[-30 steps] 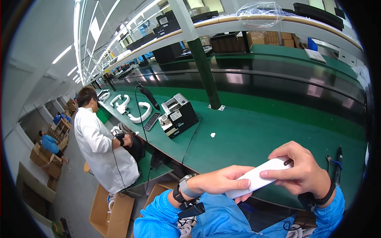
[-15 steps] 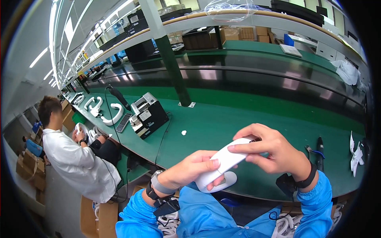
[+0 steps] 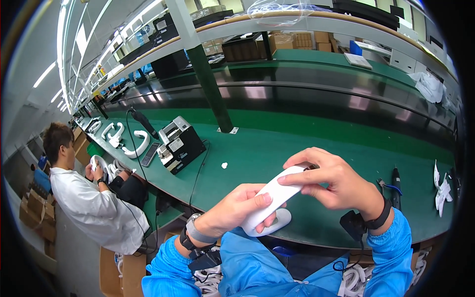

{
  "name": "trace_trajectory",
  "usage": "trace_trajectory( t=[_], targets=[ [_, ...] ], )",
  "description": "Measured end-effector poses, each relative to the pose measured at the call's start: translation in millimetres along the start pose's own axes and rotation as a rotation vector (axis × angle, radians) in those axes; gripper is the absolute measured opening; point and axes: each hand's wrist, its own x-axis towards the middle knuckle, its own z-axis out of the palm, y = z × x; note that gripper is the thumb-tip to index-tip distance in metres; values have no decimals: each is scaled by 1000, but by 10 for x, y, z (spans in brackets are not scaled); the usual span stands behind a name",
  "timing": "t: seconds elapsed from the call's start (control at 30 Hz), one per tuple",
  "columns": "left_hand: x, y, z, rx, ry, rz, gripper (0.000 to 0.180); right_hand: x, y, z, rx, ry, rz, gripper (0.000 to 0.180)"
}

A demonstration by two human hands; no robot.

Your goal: Assembling the internal battery and circuit board components into a white plastic neck-worn device housing.

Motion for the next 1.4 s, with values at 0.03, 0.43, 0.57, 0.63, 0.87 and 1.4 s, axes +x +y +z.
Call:
trace_trajectory(
  t=[0.03,0.43,0.57,0.63,0.87,1.4],
  targets=[
    [18,10,25,27,40,1,39,-4,21,-22,-38,-19,-47,46],
    [1085,-460,155,1262,409,797,23,-553,567,290,1368,561,353,57],
    [1488,-666,177,1246,369,836,29,-846,959,221,1381,629,324,56],
    [1671,-780,183,1298,333,776,33,-1013,1108,195,1358,662,371,56],
    [2195,-1001,135,1298,220,761,32,-1295,1368,82,1316,763,442,55],
    [2087,-999,136,757,121,598,31,-1246,1310,168,1185,792,455,49]
  ],
)
